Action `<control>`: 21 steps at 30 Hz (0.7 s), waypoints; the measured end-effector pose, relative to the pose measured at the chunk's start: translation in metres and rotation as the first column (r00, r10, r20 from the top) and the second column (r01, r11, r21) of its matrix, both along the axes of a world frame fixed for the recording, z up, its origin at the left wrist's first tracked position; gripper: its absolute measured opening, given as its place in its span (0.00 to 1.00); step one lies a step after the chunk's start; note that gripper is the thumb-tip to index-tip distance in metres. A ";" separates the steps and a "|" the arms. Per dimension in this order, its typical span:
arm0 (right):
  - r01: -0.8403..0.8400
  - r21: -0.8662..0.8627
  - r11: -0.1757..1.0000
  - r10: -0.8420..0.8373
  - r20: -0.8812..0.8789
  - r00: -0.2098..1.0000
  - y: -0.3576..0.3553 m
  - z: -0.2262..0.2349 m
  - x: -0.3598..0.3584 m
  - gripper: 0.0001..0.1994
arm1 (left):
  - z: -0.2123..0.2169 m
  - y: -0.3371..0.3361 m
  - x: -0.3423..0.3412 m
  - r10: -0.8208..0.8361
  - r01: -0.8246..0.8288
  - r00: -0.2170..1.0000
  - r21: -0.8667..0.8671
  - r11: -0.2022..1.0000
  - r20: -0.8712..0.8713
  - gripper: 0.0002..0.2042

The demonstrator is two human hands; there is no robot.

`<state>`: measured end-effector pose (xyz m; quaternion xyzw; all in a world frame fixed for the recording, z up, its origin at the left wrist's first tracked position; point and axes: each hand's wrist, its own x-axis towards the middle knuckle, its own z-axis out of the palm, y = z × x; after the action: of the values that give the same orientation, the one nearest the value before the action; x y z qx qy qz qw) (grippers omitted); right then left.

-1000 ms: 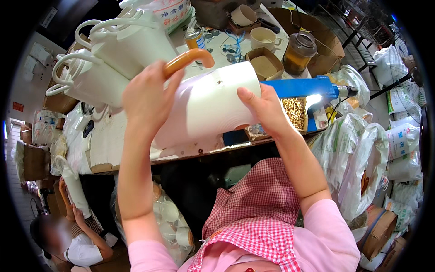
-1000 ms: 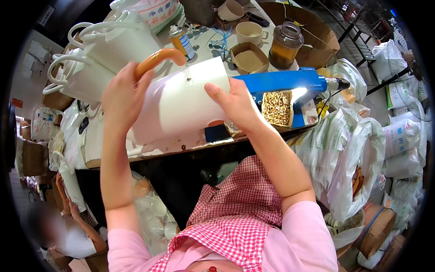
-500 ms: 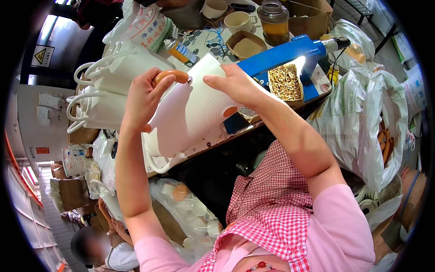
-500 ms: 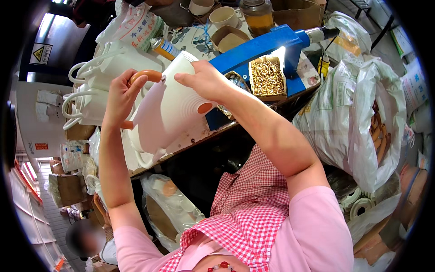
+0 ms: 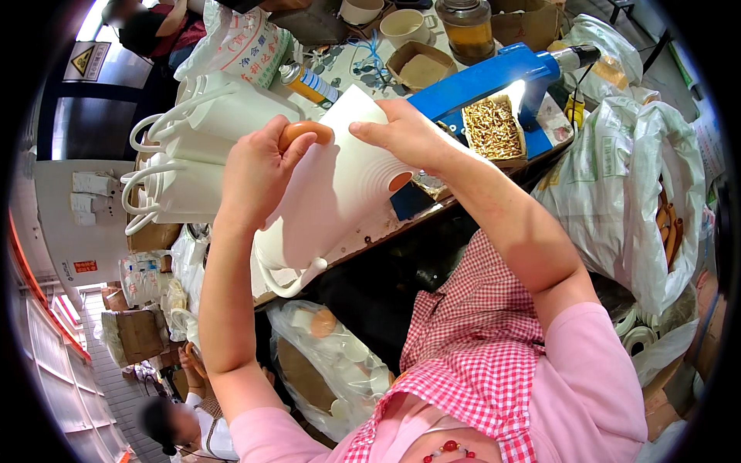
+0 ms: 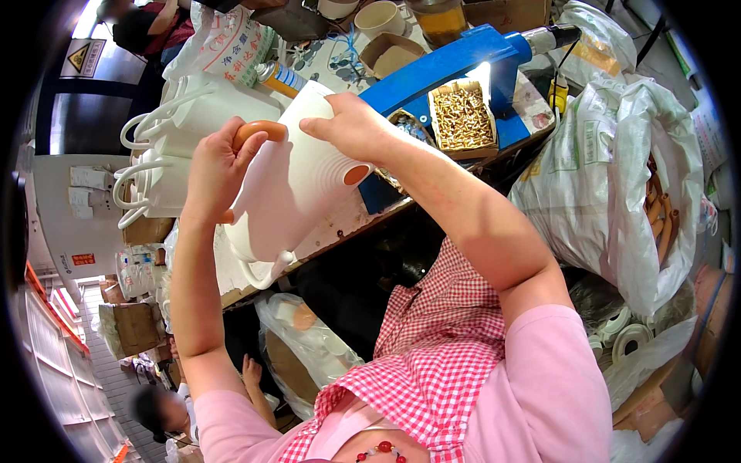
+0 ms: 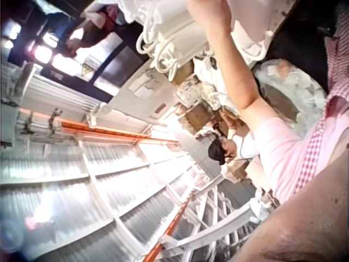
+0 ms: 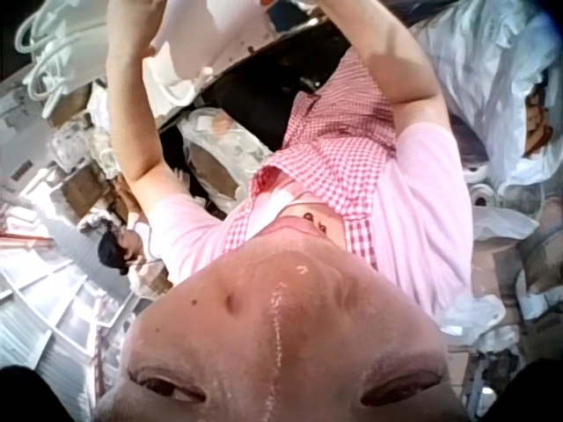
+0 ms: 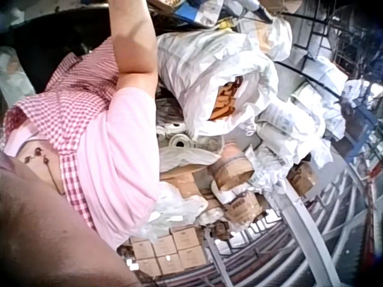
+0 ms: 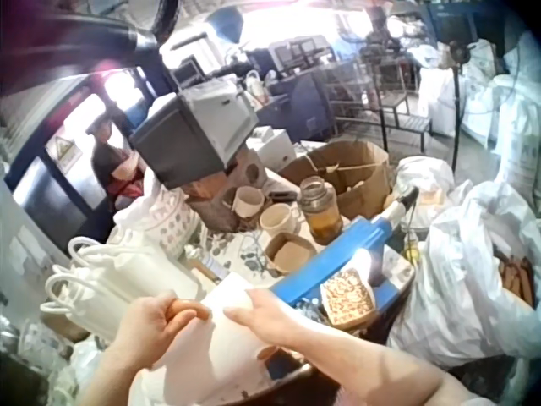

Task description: The person assembles white carafes by placing small metallic components into the body of the carafe using a specialized blue assembly press, then attaching orange handles by hand.

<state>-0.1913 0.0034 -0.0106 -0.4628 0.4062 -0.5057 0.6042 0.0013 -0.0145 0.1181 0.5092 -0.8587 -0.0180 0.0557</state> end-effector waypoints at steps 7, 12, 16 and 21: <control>0.000 0.040 0.999 0.003 -0.081 0.997 0.006 0.016 -0.007 0.21 | -0.002 0.001 -0.001 0.016 -0.016 1.000 0.007 1.000 -0.015 0.18; 0.014 0.007 1.000 -0.013 -0.122 0.992 0.007 0.018 -0.005 0.21 | -0.004 0.002 0.001 0.010 -0.010 1.000 0.001 1.000 -0.024 0.19; -0.029 0.053 0.998 0.033 -0.079 0.996 0.007 0.017 -0.001 0.21 | -0.004 0.005 0.006 0.020 -0.020 1.000 -0.015 1.000 -0.003 0.19; 0.071 -0.106 0.992 -0.079 -0.070 0.994 -0.004 -0.009 -0.009 0.22 | -0.006 0.001 -0.012 0.006 -0.006 1.000 -0.007 1.000 0.027 0.14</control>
<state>-0.2002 -0.0006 -0.0198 -0.4963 0.4186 -0.5309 0.5446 -0.0109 -0.0133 0.1117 0.5117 -0.8579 -0.0079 0.0457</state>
